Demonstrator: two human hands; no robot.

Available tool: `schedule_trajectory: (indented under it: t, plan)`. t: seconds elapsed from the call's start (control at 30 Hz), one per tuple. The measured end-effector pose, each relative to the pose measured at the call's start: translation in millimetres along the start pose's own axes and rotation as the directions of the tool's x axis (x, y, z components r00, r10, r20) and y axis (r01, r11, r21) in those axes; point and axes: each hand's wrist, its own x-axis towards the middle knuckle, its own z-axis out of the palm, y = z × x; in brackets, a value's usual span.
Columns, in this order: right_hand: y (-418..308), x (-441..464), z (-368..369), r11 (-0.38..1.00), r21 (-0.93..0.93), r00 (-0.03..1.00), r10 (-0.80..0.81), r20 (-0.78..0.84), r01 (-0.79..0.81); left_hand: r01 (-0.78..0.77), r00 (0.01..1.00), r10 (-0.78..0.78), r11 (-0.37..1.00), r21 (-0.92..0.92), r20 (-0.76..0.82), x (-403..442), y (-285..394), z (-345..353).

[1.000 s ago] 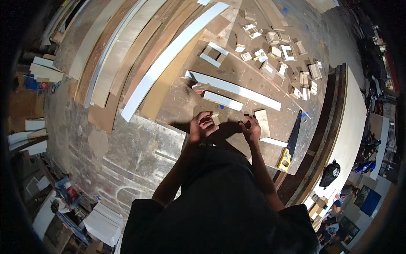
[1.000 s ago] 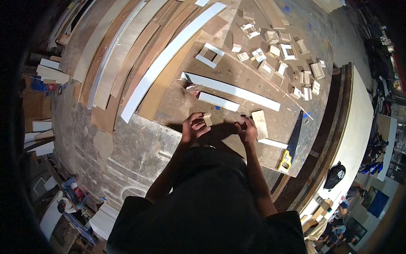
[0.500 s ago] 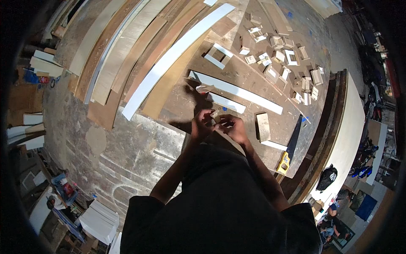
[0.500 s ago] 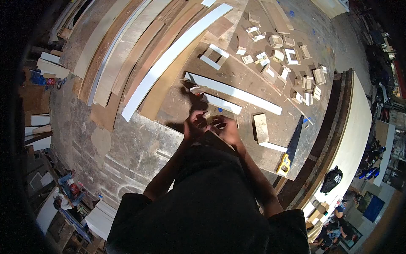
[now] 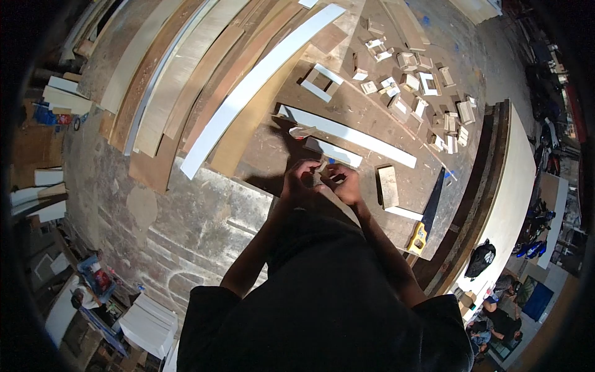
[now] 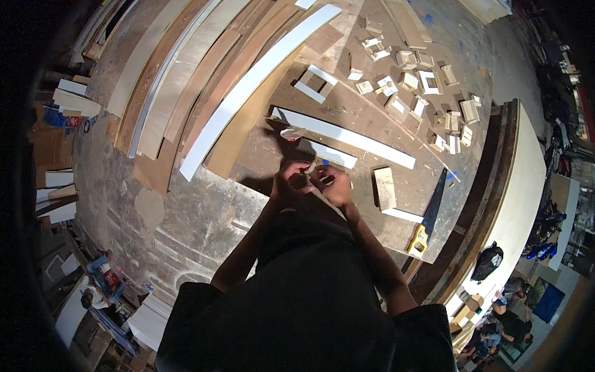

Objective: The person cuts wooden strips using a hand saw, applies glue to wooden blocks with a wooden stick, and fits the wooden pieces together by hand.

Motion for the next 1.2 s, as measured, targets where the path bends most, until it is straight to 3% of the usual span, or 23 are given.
schedule_trajectory:
  t: [0.1, 0.2, 0.27, 0.33, 0.4, 0.63, 0.73, 0.83, 0.9, 1.03, 1.1, 1.13, 1.17, 1.2]
  plan:
    - [1.4, -0.8, -2.0, 0.998, -0.061, 0.999, 0.032, 0.004, -0.032, 0.130, 0.990, -0.132, 0.990, 0.047, 0.053, -2.4, -6.7, -6.4]
    - [23.9, 6.3, -1.0, 0.988, -0.149, 0.998, 0.056, 0.017, -0.053, 0.052, 0.999, -0.054, 0.983, 0.175, 0.007, -4.3, -29.6, -9.7]
    - [56.3, 11.1, 0.6, 0.919, -0.280, 0.960, -0.278, 0.035, 0.277, -0.003, 1.000, 0.005, 0.976, 0.217, -0.010, -6.8, -37.8, -14.2]
    - [59.1, 12.1, 3.9, 0.946, -0.245, 0.978, -0.204, 0.047, 0.210, -0.058, 0.998, 0.066, 0.965, 0.257, -0.023, -10.0, -53.3, -14.5]
    - [65.2, 11.5, 8.0, 0.854, -0.406, 0.927, -0.373, -0.044, 0.325, -0.061, 0.998, 0.047, 0.945, 0.322, 0.052, -11.8, -65.6, -13.5]
    - [77.8, 5.8, 11.4, 0.840, -0.468, 0.938, -0.340, -0.063, 0.274, 0.048, 0.986, -0.087, 0.965, 0.256, 0.143, -6.7, -69.7, 0.9]
    - [80.6, 1.3, 9.3, 0.864, -0.432, 0.947, -0.314, -0.065, 0.257, 0.015, 0.983, -0.073, 0.945, 0.325, 0.167, -4.6, -72.8, 4.4]
    - [82.4, 0.8, 7.4, 0.815, -0.480, 0.914, -0.401, -0.064, 0.324, 0.026, 0.981, -0.099, 0.920, 0.392, 0.168, -6.3, -73.5, 6.5]
    - [82.4, -1.6, 6.3, 0.843, -0.475, 0.949, -0.311, -0.046, 0.253, 0.191, 0.959, -0.246, 0.929, 0.317, 0.143, -7.9, -68.6, 7.7]
    - [79.5, -20.3, -11.2, 0.852, -0.422, 0.913, -0.391, -0.119, 0.310, 0.226, 0.955, -0.254, 0.957, 0.180, 0.154, -17.6, -70.2, 9.6]
    - [69.8, -42.8, -37.4, 0.920, -0.317, 0.922, -0.311, -0.231, 0.231, -0.170, 0.984, 0.181, 0.931, 0.323, -0.003, -26.5, -97.3, 16.3]
    - [85.3, -54.6, -48.3, 0.926, -0.288, 0.890, -0.333, -0.312, 0.245, -0.173, 0.983, 0.181, 0.934, 0.314, 0.003, -30.7, -94.6, 19.2]
    - [104.3, -70.4, -62.9, 0.930, -0.262, 0.853, -0.348, -0.390, 0.259, -0.002, 0.997, 0.021, 0.972, 0.234, -0.080, -38.5, -87.8, 22.8]
    - [112.4, -89.2, -83.3, 0.943, -0.295, 0.847, -0.279, -0.452, 0.154, 0.171, 0.977, -0.150, 0.975, 0.141, -0.149, -47.3, -80.8, 26.3]
